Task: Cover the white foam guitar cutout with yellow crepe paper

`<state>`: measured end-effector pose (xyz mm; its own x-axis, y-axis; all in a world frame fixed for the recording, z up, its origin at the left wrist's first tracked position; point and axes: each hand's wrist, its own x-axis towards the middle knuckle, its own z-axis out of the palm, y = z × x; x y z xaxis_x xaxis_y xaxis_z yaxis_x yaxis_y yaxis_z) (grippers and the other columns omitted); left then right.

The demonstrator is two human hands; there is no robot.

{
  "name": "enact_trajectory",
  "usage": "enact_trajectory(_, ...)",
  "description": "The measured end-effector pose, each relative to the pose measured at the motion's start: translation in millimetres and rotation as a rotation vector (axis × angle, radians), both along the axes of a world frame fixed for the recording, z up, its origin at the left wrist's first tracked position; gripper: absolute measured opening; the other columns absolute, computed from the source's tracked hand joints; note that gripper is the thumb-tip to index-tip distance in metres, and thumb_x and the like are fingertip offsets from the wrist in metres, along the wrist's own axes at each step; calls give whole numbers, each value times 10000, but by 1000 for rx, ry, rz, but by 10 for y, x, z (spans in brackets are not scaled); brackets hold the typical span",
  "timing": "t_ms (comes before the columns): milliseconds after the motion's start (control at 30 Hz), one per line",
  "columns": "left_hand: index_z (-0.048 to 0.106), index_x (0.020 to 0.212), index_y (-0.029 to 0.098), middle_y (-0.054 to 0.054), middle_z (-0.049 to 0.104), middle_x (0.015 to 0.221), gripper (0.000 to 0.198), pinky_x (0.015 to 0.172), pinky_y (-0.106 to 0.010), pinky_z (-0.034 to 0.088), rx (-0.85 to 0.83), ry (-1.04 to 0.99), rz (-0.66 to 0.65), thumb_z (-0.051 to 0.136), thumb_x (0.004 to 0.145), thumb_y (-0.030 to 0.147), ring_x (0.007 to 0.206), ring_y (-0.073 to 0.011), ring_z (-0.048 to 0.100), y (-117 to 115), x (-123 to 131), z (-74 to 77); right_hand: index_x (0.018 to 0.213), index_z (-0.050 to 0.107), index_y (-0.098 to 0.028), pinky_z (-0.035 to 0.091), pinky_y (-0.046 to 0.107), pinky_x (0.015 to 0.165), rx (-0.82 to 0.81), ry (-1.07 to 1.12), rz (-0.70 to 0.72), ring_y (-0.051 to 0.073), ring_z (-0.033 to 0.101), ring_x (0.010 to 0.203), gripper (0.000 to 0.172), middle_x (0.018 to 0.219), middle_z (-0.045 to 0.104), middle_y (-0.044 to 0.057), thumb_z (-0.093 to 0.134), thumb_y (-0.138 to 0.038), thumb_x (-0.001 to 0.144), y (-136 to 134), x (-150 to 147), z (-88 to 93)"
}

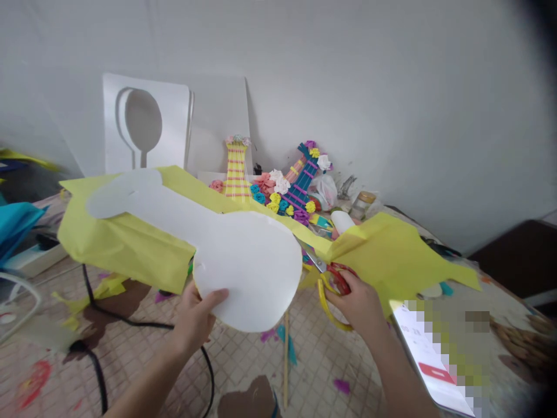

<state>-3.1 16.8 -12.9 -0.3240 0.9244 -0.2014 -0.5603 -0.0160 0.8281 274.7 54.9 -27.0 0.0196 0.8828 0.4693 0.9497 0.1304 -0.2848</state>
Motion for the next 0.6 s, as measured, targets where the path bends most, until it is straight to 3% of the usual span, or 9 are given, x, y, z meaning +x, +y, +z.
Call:
enact_trajectory(167, 645, 883, 124, -33, 690, 613, 469, 591, -291, 526, 4, 21, -34, 745, 425, 127, 647, -239, 662, 17, -65, 33, 893, 599, -188, 465, 307, 623, -57, 2, 57, 242, 641, 728, 349, 808, 680, 76, 526, -478, 714, -38, -6, 76)
enact_trajectory(333, 631, 963, 123, -32, 690, 609, 543, 586, -291, 526, -2, 18, -40, 739, 431, 133, 671, -253, 664, 29, -82, 68, 890, 569, -195, 449, 301, 616, -137, 25, 69, 229, 628, 693, 336, 750, 665, 56, 519, -484, 726, -50, -31, 77)
enact_trajectory(600, 646, 871, 148, -39, 692, 615, 453, 581, -303, 530, -22, 22, -111, 741, 428, 138, 635, -249, 662, -5, -56, 57, 962, 550, -183, 439, 282, 590, -154, 35, 101, 210, 620, 683, 386, 770, 658, 56, 492, -503, 756, -63, -53, 78)
